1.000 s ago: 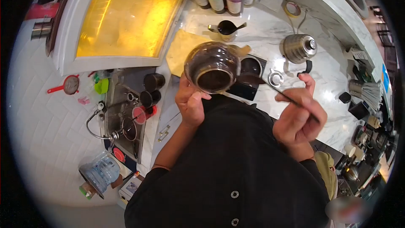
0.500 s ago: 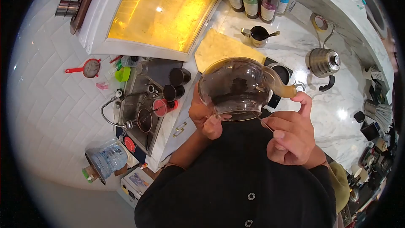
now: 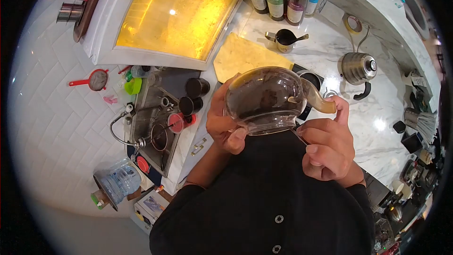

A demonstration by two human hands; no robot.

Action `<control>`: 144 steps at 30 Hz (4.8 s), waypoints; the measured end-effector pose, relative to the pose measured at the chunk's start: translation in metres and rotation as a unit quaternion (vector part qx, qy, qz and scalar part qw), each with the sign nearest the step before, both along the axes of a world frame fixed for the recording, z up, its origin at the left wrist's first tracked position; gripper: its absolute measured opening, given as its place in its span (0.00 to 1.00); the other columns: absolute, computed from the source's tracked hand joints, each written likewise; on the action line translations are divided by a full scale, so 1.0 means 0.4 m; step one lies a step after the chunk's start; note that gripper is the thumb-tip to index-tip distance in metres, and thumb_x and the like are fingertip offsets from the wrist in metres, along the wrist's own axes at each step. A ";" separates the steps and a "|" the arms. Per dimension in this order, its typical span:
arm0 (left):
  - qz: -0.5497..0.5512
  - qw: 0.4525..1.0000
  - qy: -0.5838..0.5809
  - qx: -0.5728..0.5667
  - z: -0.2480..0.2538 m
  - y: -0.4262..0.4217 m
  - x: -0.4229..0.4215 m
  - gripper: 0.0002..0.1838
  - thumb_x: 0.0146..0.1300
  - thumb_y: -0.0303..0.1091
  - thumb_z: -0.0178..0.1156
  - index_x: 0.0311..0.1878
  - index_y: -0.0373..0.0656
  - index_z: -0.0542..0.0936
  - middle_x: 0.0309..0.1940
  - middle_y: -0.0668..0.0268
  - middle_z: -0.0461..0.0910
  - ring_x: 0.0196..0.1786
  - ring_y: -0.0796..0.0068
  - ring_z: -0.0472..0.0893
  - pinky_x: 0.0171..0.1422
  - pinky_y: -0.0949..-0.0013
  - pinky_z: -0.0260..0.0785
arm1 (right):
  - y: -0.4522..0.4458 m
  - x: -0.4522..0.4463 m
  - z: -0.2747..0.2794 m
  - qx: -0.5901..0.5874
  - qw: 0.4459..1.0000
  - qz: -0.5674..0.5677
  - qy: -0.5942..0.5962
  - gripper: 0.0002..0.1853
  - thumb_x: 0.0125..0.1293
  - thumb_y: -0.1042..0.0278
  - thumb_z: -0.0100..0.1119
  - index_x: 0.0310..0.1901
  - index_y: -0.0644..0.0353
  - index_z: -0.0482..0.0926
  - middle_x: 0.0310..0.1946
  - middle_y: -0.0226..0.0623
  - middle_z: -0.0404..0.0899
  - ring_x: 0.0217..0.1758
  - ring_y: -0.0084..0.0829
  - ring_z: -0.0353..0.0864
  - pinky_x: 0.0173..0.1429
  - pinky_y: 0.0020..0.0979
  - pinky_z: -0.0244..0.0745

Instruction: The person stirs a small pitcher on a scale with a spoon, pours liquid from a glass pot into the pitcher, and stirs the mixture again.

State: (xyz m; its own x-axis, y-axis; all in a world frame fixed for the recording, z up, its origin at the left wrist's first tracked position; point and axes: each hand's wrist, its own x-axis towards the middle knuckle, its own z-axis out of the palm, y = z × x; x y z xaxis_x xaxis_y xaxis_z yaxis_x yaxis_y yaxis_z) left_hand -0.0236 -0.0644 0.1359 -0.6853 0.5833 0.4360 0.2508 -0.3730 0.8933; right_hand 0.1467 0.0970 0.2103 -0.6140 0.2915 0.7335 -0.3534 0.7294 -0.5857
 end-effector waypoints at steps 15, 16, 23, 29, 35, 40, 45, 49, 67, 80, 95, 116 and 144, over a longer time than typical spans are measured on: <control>-0.043 0.994 0.102 0.009 0.014 0.029 -0.019 0.31 0.70 0.52 0.60 0.24 0.29 0.81 0.67 0.25 0.68 0.68 0.34 0.76 0.71 0.44 0.69 | -0.013 0.007 -0.028 -0.028 0.999 -0.031 -0.005 0.17 0.56 0.79 0.67 0.46 0.56 0.75 0.34 0.34 0.83 0.32 0.34 0.83 0.57 0.61 0.65; -0.014 0.997 0.065 -0.038 0.024 0.024 -0.008 0.31 0.70 0.52 0.60 0.23 0.29 0.80 0.66 0.25 0.68 0.68 0.33 0.76 0.71 0.44 0.69 | -0.013 0.008 -0.028 -0.034 0.999 -0.026 -0.014 0.17 0.56 0.79 0.67 0.47 0.56 0.75 0.34 0.34 0.83 0.32 0.34 0.83 0.58 0.61 0.65; -0.016 0.997 0.065 -0.033 0.022 0.025 -0.010 0.24 0.64 0.44 0.60 0.23 0.29 0.80 0.67 0.26 0.68 0.68 0.33 0.76 0.72 0.44 0.69 | -0.015 0.003 -0.044 -0.044 0.999 -0.022 -0.009 0.17 0.59 0.82 0.63 0.49 0.58 0.75 0.32 0.36 0.83 0.31 0.34 0.83 0.60 0.60 0.64; -0.016 0.997 0.062 -0.034 0.013 0.021 -0.006 0.24 0.65 0.45 0.61 0.23 0.30 0.81 0.68 0.27 0.68 0.69 0.34 0.75 0.73 0.45 0.67 | -0.020 -0.001 -0.054 -0.059 0.998 -0.032 0.003 0.15 0.62 0.83 0.60 0.49 0.58 0.74 0.30 0.36 0.83 0.28 0.34 0.82 0.60 0.58 0.65; -0.031 0.997 0.054 -0.040 0.019 0.034 -0.001 0.22 0.64 0.42 0.62 0.24 0.30 0.82 0.69 0.28 0.66 0.69 0.35 0.74 0.74 0.45 0.67 | -0.030 0.001 -0.086 -0.127 0.990 -0.057 -0.007 0.07 0.73 0.78 0.54 0.50 0.63 0.74 0.29 0.36 0.84 0.26 0.31 0.83 0.63 0.56 0.67; -0.076 0.993 0.054 -0.073 -0.015 0.045 -0.009 0.16 0.62 0.37 0.60 0.25 0.32 0.83 0.70 0.33 0.67 0.71 0.42 0.74 0.74 0.49 0.65 | -0.034 -0.018 -0.128 -0.252 0.962 -0.098 0.030 0.09 0.75 0.78 0.51 0.53 0.68 0.76 0.29 0.37 0.86 0.30 0.27 0.85 0.66 0.47 0.69; -0.095 0.992 0.004 -0.089 -0.066 0.052 0.009 0.15 0.62 0.34 0.58 0.25 0.33 0.83 0.70 0.36 0.69 0.69 0.49 0.76 0.72 0.54 0.66 | -0.040 -0.019 -0.139 -0.358 0.925 -0.124 0.021 0.11 0.77 0.78 0.51 0.56 0.71 0.75 0.37 0.44 0.84 0.35 0.27 0.87 0.45 0.27 0.81; -0.096 0.988 -0.028 -0.113 -0.069 0.063 0.020 0.14 0.61 0.33 0.57 0.25 0.33 0.83 0.70 0.38 0.69 0.67 0.53 0.77 0.71 0.55 0.66 | -0.030 -0.013 -0.153 -0.388 0.909 -0.151 0.027 0.11 0.79 0.76 0.50 0.57 0.71 0.75 0.40 0.45 0.84 0.33 0.25 0.85 0.38 0.24 0.81; 0.009 0.974 -0.121 -0.193 -0.167 0.077 0.004 0.17 0.70 0.29 0.50 0.26 0.32 0.79 0.53 0.52 0.79 0.59 0.64 0.77 0.64 0.64 0.65 | 0.078 0.091 -0.231 -0.382 0.877 -0.291 0.028 0.11 0.81 0.70 0.51 0.55 0.70 0.76 0.33 0.41 0.84 0.35 0.26 0.86 0.38 0.24 0.78; -0.004 0.974 -0.126 -0.189 -0.175 0.067 0.006 0.16 0.70 0.27 0.50 0.27 0.32 0.79 0.61 0.52 0.77 0.61 0.64 0.77 0.64 0.65 0.67 | 0.102 0.128 -0.256 0.027 0.965 -0.252 -0.072 0.16 0.63 0.82 0.66 0.52 0.59 0.81 0.34 0.33 0.86 0.29 0.31 0.81 0.60 0.45 0.70; -0.068 0.993 -0.016 -0.091 -0.054 0.038 0.022 0.12 0.58 0.32 0.58 0.26 0.34 0.85 0.70 0.37 0.69 0.72 0.46 0.73 0.75 0.52 0.62 | 0.013 0.043 -0.102 -0.104 0.992 -0.061 0.044 0.11 0.70 0.79 0.58 0.53 0.60 0.75 0.31 0.38 0.86 0.30 0.34 0.86 0.59 0.54 0.71; -0.077 0.996 -0.021 0.026 -0.028 0.033 0.023 0.19 0.64 0.33 0.59 0.22 0.33 0.66 0.70 0.26 0.62 0.73 0.29 0.69 0.74 0.38 0.65 | -0.013 0.027 -0.079 -0.006 0.999 -0.042 0.002 0.16 0.63 0.78 0.68 0.51 0.60 0.76 0.32 0.38 0.85 0.29 0.33 0.83 0.54 0.54 0.71; -0.118 0.983 0.093 -0.108 -0.020 0.046 0.004 0.12 0.60 0.33 0.61 0.30 0.33 0.86 0.71 0.32 0.66 0.71 0.41 0.74 0.73 0.48 0.67 | -0.017 0.030 -0.134 -0.222 0.968 -0.120 0.000 0.05 0.72 0.80 0.55 0.46 0.66 0.79 0.26 0.36 0.86 0.27 0.27 0.85 0.65 0.49 0.70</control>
State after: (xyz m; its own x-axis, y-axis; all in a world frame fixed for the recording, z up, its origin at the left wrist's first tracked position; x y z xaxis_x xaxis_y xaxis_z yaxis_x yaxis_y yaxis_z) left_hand -0.0220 -0.0460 0.1281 -0.4403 0.8089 0.3896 0.3466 -0.2472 0.9049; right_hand 0.1586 0.0900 0.1565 -0.4894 0.7118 0.5038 -0.2048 0.4678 -0.8598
